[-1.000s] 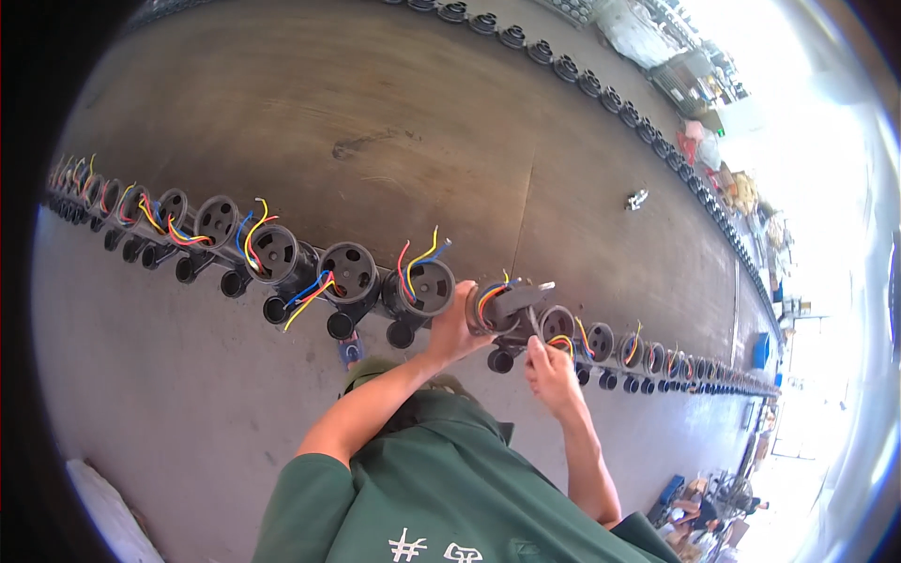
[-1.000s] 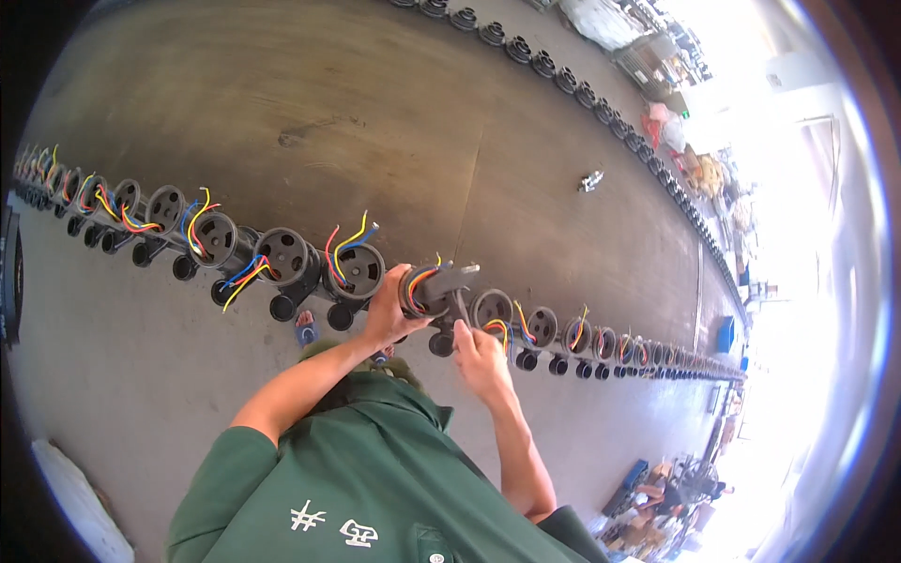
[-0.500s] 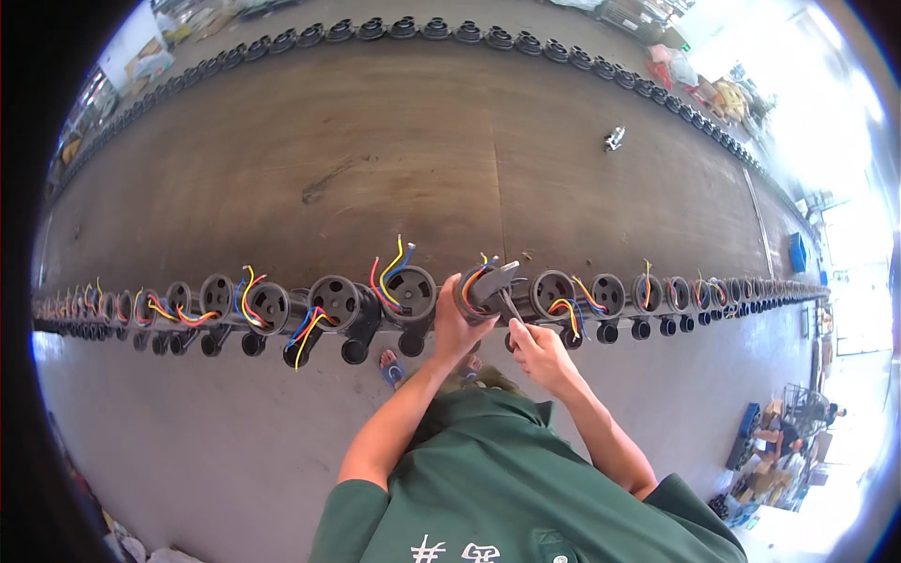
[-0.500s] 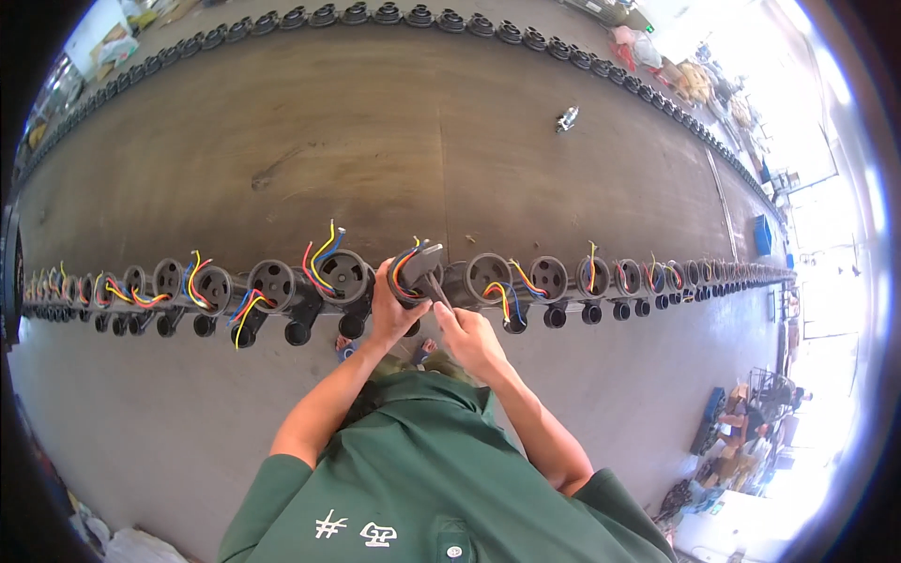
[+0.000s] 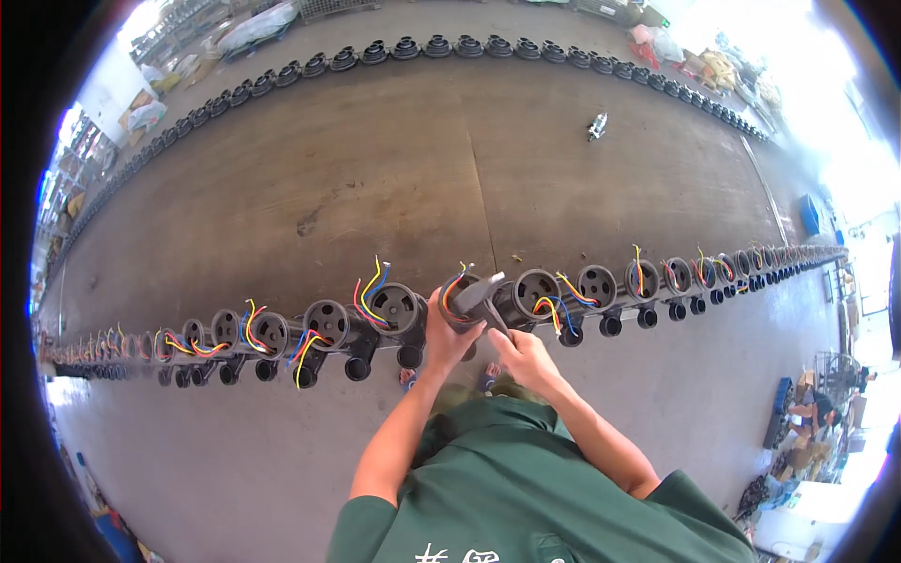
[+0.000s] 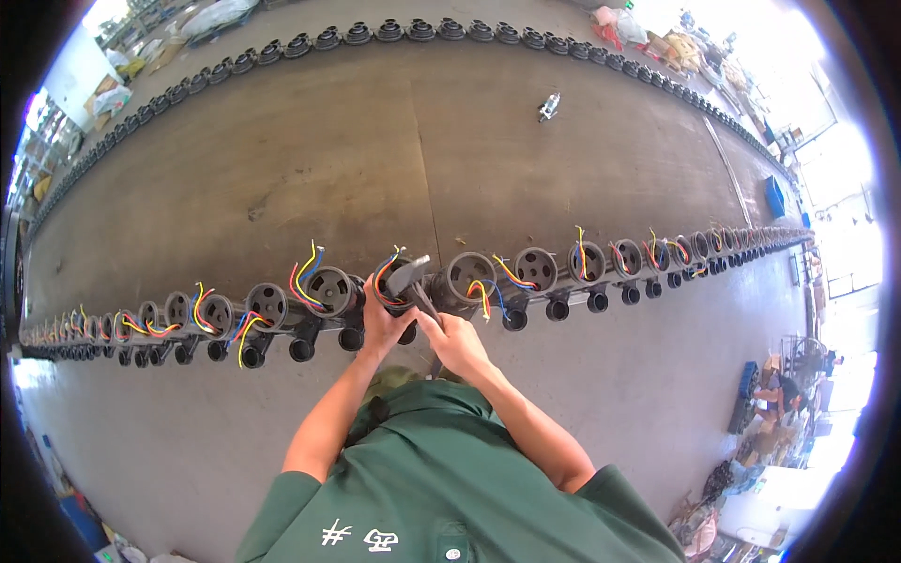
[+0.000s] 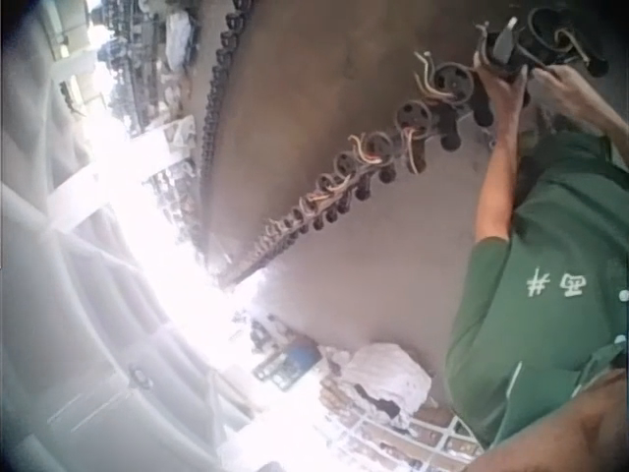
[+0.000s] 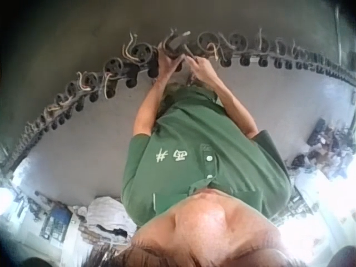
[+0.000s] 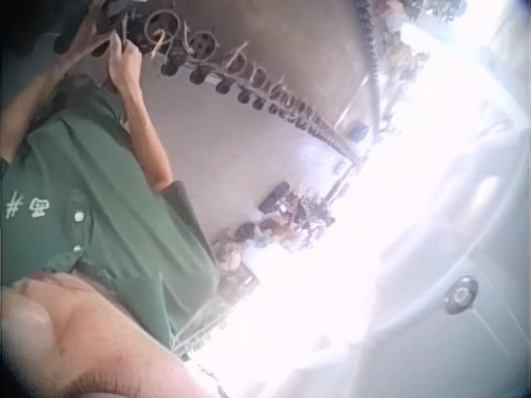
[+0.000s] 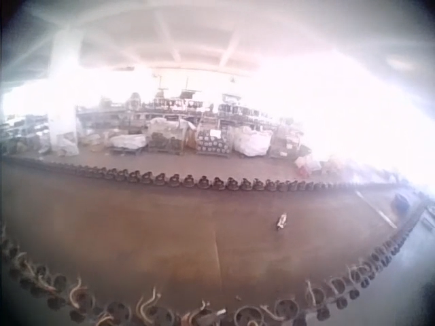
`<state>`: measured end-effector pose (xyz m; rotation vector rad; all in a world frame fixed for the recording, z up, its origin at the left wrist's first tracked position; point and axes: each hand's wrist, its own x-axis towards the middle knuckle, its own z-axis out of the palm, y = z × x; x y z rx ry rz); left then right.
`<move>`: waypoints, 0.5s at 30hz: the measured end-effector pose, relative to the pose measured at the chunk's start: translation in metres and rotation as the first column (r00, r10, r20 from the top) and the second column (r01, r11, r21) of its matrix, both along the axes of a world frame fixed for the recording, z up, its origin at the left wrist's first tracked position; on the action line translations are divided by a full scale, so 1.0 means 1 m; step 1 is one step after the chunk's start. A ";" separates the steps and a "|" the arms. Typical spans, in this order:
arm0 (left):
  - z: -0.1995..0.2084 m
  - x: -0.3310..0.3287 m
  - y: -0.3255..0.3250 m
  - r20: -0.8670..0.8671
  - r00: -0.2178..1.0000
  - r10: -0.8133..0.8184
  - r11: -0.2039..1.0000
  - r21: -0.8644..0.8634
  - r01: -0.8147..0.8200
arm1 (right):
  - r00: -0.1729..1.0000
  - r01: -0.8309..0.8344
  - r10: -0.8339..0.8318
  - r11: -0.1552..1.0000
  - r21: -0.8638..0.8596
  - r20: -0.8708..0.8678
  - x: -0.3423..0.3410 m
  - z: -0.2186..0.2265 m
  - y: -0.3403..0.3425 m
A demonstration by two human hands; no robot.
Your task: The person assembles electronic components by inserting internal pieces into cylindrical black housings and securing them using a handheld tool. They work down a long row of identical components, repeatedly inserting the parts and then pressing or hammering them into place with the tool.
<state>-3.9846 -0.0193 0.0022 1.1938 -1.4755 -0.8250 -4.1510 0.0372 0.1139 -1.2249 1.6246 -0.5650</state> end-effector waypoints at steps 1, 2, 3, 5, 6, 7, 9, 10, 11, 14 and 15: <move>0.003 -0.001 0.000 0.011 1.000 0.008 1.000 0.001 -0.008 | 0.999 0.022 -0.023 0.999 0.048 0.036 -0.003 0.013 -0.001; 0.009 -0.002 0.001 0.023 1.000 0.001 1.000 0.013 -0.002 | 0.996 0.051 -0.058 0.993 0.106 0.071 -0.005 0.026 0.004; 0.007 -0.002 0.007 0.060 0.997 0.044 0.999 0.023 -0.046 | 0.992 0.065 -0.073 0.995 0.077 0.106 -0.006 0.044 0.007; 0.002 -0.007 0.016 0.124 0.978 0.166 0.985 0.030 -0.171 | 0.952 0.108 -0.127 0.991 0.082 0.278 -0.018 0.081 0.017; -0.003 -0.011 0.025 0.157 0.958 0.239 0.968 0.039 -0.248 | 0.919 0.131 -0.153 0.988 0.087 0.362 -0.026 0.093 0.022; -0.005 -0.019 0.037 0.136 0.942 0.306 0.938 0.125 -0.323 | 0.934 0.166 -0.150 0.986 -0.023 0.324 -0.033 0.101 0.026; -0.021 -0.028 0.056 0.227 0.910 0.348 0.916 0.125 -0.382 | 0.947 0.226 -0.161 0.949 -0.219 0.279 -0.044 0.108 0.032; -0.022 -0.032 0.061 0.274 0.896 0.350 0.912 0.119 -0.393 | 0.946 0.258 -0.202 0.942 -0.213 0.254 -0.050 0.101 0.035; -0.024 -0.034 0.066 0.310 0.891 0.331 0.919 0.111 -0.379 | 0.942 0.291 -0.241 0.933 -0.211 0.233 -0.057 0.085 0.040; -0.012 -0.045 0.075 0.141 0.986 0.084 0.982 0.157 -0.106 | 0.943 0.323 -0.305 0.934 -0.151 0.133 -0.074 0.057 0.044; -0.003 -0.052 0.072 0.068 0.997 -0.031 0.986 0.167 0.019 | 0.954 0.297 -0.288 0.943 -0.147 0.081 -0.081 0.055 0.040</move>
